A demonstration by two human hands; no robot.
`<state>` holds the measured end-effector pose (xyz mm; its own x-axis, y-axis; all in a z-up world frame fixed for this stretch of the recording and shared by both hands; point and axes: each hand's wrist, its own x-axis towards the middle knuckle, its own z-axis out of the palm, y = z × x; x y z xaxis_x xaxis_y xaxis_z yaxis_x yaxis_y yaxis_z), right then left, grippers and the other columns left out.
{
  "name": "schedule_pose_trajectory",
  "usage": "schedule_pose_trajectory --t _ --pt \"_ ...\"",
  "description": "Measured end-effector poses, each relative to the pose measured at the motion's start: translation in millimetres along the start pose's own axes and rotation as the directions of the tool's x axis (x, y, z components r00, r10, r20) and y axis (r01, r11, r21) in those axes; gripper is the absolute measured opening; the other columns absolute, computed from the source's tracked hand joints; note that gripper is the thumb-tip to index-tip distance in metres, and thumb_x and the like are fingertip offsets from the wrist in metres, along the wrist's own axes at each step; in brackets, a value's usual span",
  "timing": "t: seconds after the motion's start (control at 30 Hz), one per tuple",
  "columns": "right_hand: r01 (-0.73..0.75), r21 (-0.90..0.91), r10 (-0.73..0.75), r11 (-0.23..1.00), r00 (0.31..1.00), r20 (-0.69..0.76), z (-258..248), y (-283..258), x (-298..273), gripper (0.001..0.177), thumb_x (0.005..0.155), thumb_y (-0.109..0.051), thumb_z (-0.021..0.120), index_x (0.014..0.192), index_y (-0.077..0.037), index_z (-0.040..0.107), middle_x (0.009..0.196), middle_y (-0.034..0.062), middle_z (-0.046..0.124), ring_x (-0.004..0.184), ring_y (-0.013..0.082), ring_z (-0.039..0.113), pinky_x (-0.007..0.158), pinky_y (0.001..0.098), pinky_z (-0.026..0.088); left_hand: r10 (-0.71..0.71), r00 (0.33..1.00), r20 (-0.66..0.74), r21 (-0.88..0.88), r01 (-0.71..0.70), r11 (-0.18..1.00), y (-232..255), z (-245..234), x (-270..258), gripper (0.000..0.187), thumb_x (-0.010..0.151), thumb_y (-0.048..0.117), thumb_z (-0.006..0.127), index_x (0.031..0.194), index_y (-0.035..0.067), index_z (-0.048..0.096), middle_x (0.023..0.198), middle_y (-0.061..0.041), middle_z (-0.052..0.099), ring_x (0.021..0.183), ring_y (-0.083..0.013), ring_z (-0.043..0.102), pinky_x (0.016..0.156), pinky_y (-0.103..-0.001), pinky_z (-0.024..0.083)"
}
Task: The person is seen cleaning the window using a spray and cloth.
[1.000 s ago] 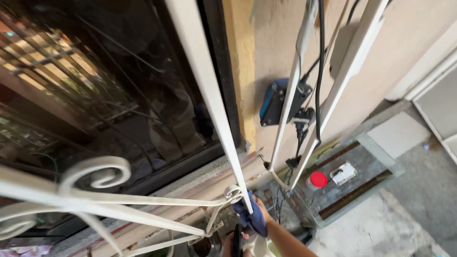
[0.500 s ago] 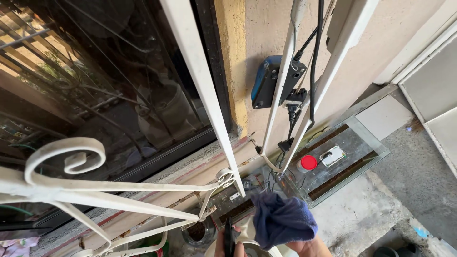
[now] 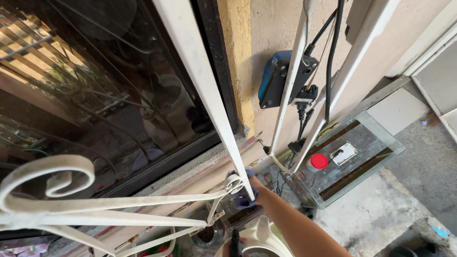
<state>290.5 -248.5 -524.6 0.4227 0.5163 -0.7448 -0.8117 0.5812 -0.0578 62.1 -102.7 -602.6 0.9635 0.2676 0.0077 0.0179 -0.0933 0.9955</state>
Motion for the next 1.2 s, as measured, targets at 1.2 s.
schedule_pose_trajectory --t 1.2 --pt "0.792 -0.531 -0.745 0.302 0.544 0.387 48.5 13.0 -336.0 0.019 0.076 0.005 0.084 0.093 0.009 0.077 0.084 0.0113 0.075 0.075 0.0129 0.066 0.065 0.0265 0.058 -0.238 0.855 0.46 0.318 0.091 0.944 235.9 123.6 1.4 0.012 0.075 0.01 0.065 0.085 0.004 0.065 0.07 -0.014 0.071 0.069 -0.0223 0.077 0.073 -0.03 0.06"
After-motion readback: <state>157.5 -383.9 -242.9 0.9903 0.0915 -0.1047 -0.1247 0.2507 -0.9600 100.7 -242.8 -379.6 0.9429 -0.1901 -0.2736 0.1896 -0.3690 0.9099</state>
